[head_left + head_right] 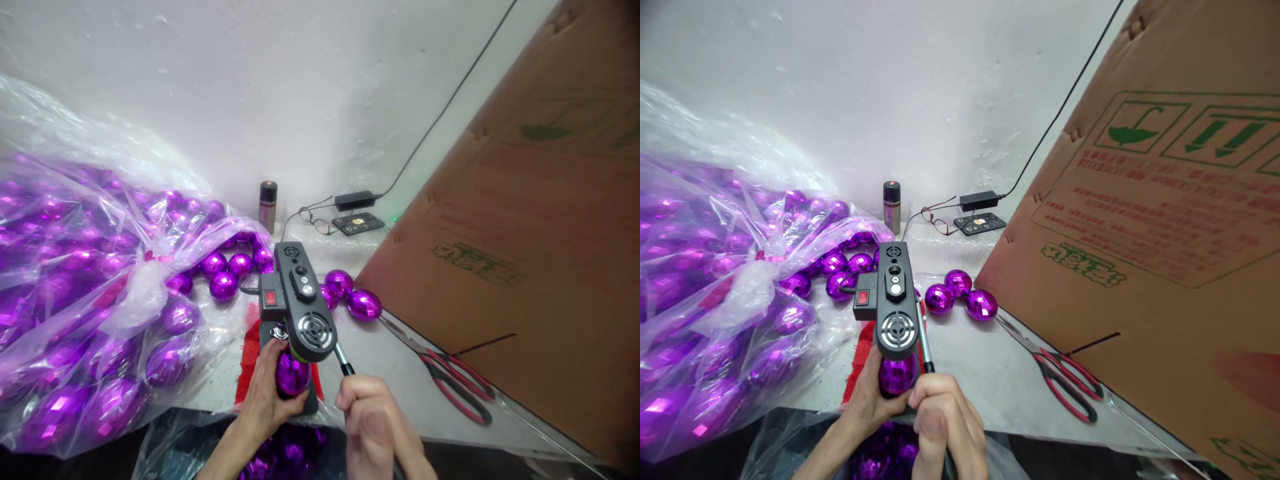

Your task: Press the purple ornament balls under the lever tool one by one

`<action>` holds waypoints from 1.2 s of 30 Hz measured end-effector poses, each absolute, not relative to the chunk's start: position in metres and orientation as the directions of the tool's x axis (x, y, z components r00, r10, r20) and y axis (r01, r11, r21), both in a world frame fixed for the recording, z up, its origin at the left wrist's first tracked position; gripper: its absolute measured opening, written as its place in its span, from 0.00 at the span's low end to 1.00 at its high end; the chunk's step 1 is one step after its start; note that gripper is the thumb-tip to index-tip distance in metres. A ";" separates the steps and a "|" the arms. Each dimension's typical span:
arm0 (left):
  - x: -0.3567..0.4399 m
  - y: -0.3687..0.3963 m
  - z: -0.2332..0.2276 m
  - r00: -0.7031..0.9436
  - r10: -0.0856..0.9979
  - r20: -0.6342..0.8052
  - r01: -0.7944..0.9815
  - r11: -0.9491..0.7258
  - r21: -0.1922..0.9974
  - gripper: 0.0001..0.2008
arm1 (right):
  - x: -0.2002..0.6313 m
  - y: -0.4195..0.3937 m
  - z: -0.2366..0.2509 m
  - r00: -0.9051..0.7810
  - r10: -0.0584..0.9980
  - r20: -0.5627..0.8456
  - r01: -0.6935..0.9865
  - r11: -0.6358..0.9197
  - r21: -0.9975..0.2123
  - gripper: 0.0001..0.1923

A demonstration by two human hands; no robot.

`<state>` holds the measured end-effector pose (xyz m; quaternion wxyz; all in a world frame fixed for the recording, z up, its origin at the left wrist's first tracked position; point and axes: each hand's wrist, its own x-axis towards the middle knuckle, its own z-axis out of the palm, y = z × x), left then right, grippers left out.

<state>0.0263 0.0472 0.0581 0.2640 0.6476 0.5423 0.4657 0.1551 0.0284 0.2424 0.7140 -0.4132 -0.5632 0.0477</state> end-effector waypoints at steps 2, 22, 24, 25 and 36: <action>0.026 0.048 0.060 -0.020 0.948 0.316 0.458 -0.273 0.846 0.39 | 0.157 0.030 0.240 0.330 0.523 0.786 0.386 0.685 -0.618 0.24; 0.032 0.049 0.066 -0.067 0.961 0.269 0.405 -0.220 0.888 0.38 | 0.155 0.032 0.216 0.350 0.482 0.803 0.371 0.716 -0.592 0.24; 0.030 0.049 0.063 -0.046 0.954 0.297 0.406 -0.254 0.878 0.39 | 0.155 0.032 0.215 0.349 0.489 0.799 0.370 0.711 -0.597 0.24; 0.028 0.050 0.060 -0.028 0.950 0.310 0.406 -0.273 0.872 0.39 | 0.155 0.032 0.215 0.354 0.486 0.799 0.367 0.713 -0.597 0.25; 0.030 0.052 0.053 -0.060 0.927 0.371 0.448 -0.307 0.840 0.39 | 0.148 0.040 0.218 0.403 0.432 0.807 0.368 0.731 -0.575 0.24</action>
